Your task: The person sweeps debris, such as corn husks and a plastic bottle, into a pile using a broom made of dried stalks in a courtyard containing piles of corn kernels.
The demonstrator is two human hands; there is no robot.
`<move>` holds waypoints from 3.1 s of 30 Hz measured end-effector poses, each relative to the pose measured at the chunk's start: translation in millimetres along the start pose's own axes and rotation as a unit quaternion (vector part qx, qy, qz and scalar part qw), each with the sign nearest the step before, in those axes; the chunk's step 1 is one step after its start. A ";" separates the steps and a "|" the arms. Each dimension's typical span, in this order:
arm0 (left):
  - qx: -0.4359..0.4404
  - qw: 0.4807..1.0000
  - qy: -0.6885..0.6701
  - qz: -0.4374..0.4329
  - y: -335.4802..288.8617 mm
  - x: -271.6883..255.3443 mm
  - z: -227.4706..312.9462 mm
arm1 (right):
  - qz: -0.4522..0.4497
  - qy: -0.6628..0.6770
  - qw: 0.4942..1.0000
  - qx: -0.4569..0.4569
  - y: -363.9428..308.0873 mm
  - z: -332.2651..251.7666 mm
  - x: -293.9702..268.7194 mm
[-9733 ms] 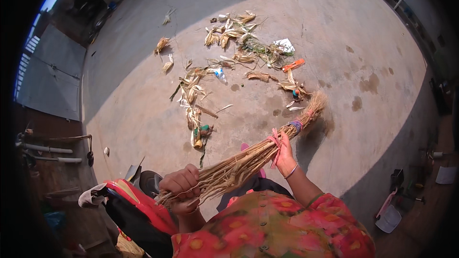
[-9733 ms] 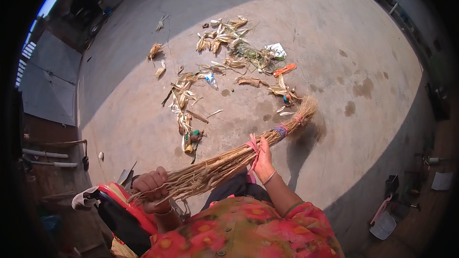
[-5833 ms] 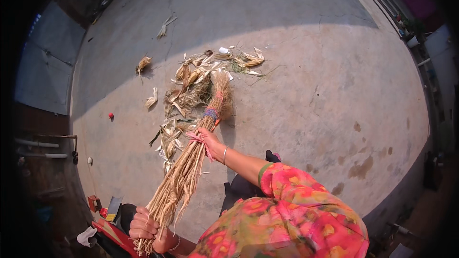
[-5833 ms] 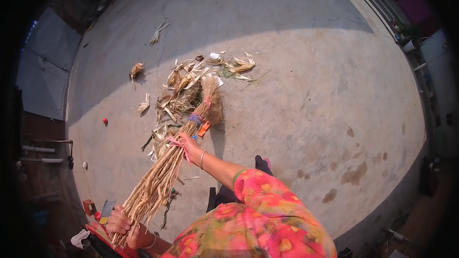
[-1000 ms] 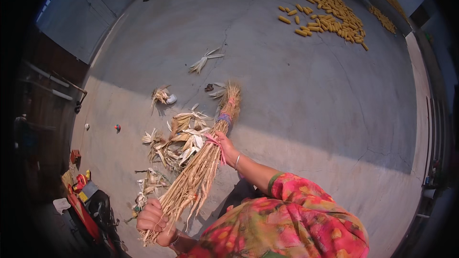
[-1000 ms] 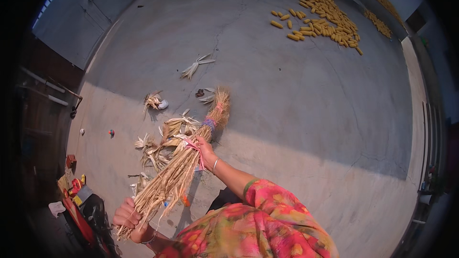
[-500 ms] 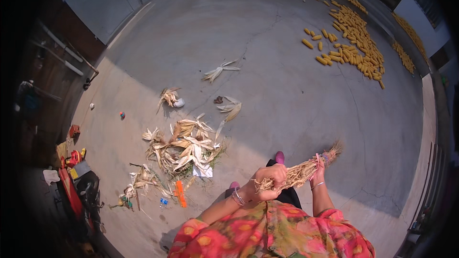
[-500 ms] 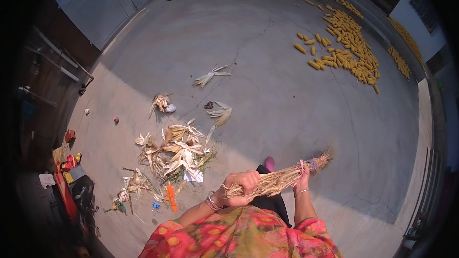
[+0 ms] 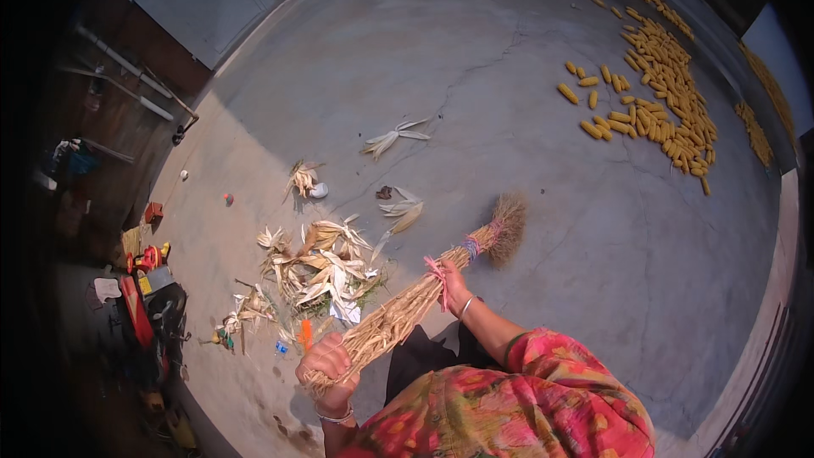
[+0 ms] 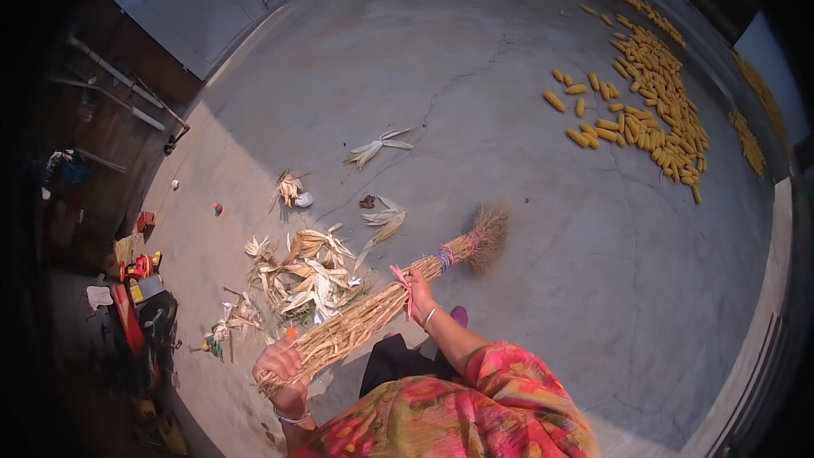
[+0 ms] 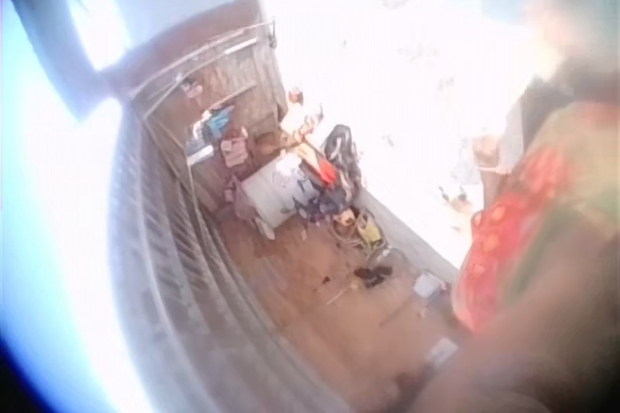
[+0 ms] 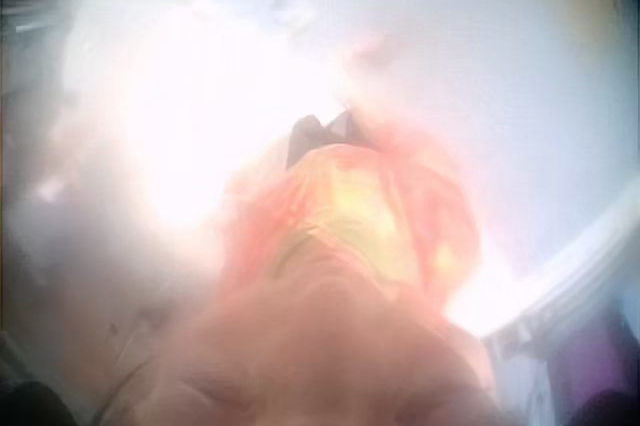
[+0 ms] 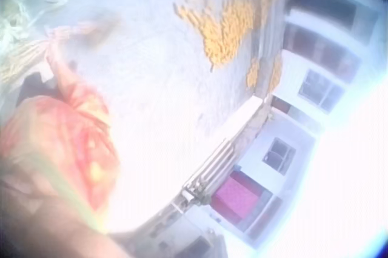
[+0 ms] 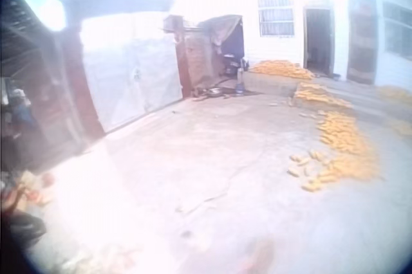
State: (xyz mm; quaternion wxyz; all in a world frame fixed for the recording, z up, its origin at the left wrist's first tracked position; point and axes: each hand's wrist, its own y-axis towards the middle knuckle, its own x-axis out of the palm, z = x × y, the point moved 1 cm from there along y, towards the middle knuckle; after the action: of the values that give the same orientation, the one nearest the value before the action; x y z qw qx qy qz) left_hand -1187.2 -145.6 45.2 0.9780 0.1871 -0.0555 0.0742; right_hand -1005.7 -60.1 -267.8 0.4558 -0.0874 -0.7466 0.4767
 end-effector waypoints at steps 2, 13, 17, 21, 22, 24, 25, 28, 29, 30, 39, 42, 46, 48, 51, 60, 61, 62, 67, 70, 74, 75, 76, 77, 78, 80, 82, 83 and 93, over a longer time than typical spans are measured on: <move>0.041 0.995 0.067 0.053 1.2 -9.8 24.8 | -0.039 -0.065 0.996 0.055 -4.8 8.5 62.9; 0.118 0.989 -0.092 0.012 111.7 -3.5 -3.4 | -0.051 -0.042 0.998 -0.005 -11.5 -90.4 136.8; 0.012 0.967 -0.222 -0.128 162.6 54.6 -68.6 | 0.024 -0.022 0.989 -0.145 -11.9 -183.6 58.4; -0.020 0.935 -0.238 -0.262 179.1 121.2 -115.1 | 0.096 0.029 0.980 -0.173 -27.3 -252.8 -17.1; -0.013 0.925 -0.243 -0.292 183.6 140.4 -128.9 | 0.109 0.041 0.974 -0.196 -25.2 -272.0 -50.2; -0.020 0.916 -0.228 -0.330 194.1 170.8 -147.9 | 0.127 0.052 0.964 -0.227 -20.0 -293.1 -73.5; -0.037 0.912 -0.218 -0.346 201.6 184.4 -155.5 | 0.138 0.056 0.959 -0.241 -20.8 -302.6 -86.1; -0.055 0.914 -0.228 -0.332 241.0 209.5 -180.2 | 0.120 0.067 0.966 -0.218 15.3 -339.3 -85.7; -0.054 0.917 -0.231 -0.320 254.1 214.0 -186.7 | 0.121 0.062 0.968 -0.211 29.7 -349.5 -79.2; -0.049 0.930 -0.213 -0.295 267.8 216.1 -191.4 | 0.095 0.057 0.977 -0.183 47.3 -360.1 -63.9; 0.019 0.999 -0.002 0.050 347.4 181.4 -149.2 | -0.074 -0.040 0.994 0.065 188.2 -357.9 175.1; 0.065 0.968 0.178 0.163 336.0 182.1 -128.0 | -0.090 -0.160 0.969 0.163 192.0 -332.5 260.0; 0.106 0.957 0.206 0.173 365.1 201.3 -110.1 | -0.154 -0.228 0.939 0.206 202.7 -339.4 329.8; 0.153 0.945 0.209 0.199 389.6 208.6 -107.2 | -0.178 -0.218 0.938 0.203 199.0 -352.1 363.9; 0.196 0.942 0.202 0.181 424.5 200.8 -114.4 | -0.180 -0.228 0.927 0.240 221.5 -367.7 398.9; 0.206 0.971 0.103 0.056 573.5 156.5 -192.7 | -0.173 -0.189 0.945 0.203 321.1 -502.4 470.6; 0.170 0.980 0.096 0.042 596.6 162.8 -199.0 | -0.190 -0.154 0.947 0.210 329.4 -528.4 476.4; 0.192 0.978 0.071 0.048 621.9 173.3 -209.5 | -0.181 -0.151 0.953 0.191 339.1 -549.1 484.1; 0.193 0.971 0.141 0.019 704.4 204.9 -220.1 | -0.190 -0.139 0.938 0.254 388.7 -581.9 536.2; 0.190 0.966 0.171 0.027 754.1 231.7 -261.4 | -0.201 -0.124 0.930 0.283 423.9 -616.1 570.3; 0.180 0.945 0.271 0.043 810.3 293.9 -304.3 | -0.191 -0.175 0.904 0.339 465.5 -642.7 602.1; 0.164 0.943 0.289 0.028 833.6 316.3 -316.9 | -0.205 -0.174 0.905 0.331 486.4 -657.4 603.0; 0.149 0.938 0.312 0.013 856.7 337.7 -328.6 | -0.218 -0.173 0.904 0.325 499.3 -667.8 606.8; 0.133 0.934 0.333 -0.002 880.4 359.3 -341.6 | -0.202 -0.187 0.910 0.309 517.9 -694.2 610.3; 0.122 0.930 0.347 0.007 897.4 376.5 -361.1 | -0.181 -0.200 0.913 0.305 527.6 -713.0 610.7; 0.103 0.947 0.305 0.007 934.7 402.5 -390.7 | -0.158 -0.203 0.920 0.295 542.6 -769.4 611.4; 0.096 0.961 0.261 -0.007 975.5 425.1 -407.6 | -0.157 -0.180 0.926 0.291 556.0 -839.9 605.0; 0.094 0.966 0.238 -0.022 996.4 437.6 -413.9 | -0.163 -0.153 0.941 0.255 560.3 -875.1 599.6; 0.046 0.998 -0.033 -0.027 1097.5 491.2 -498.6 | -0.094 -0.021 0.994 -0.056 545.1 -1110.1 582.2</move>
State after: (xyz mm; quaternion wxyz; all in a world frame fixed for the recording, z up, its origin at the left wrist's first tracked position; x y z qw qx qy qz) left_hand -846.2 1110.6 44.1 0.9675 0.2361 -0.0791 0.0445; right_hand -654.7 1259.5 -207.1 0.4775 -0.0318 -0.7863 0.3907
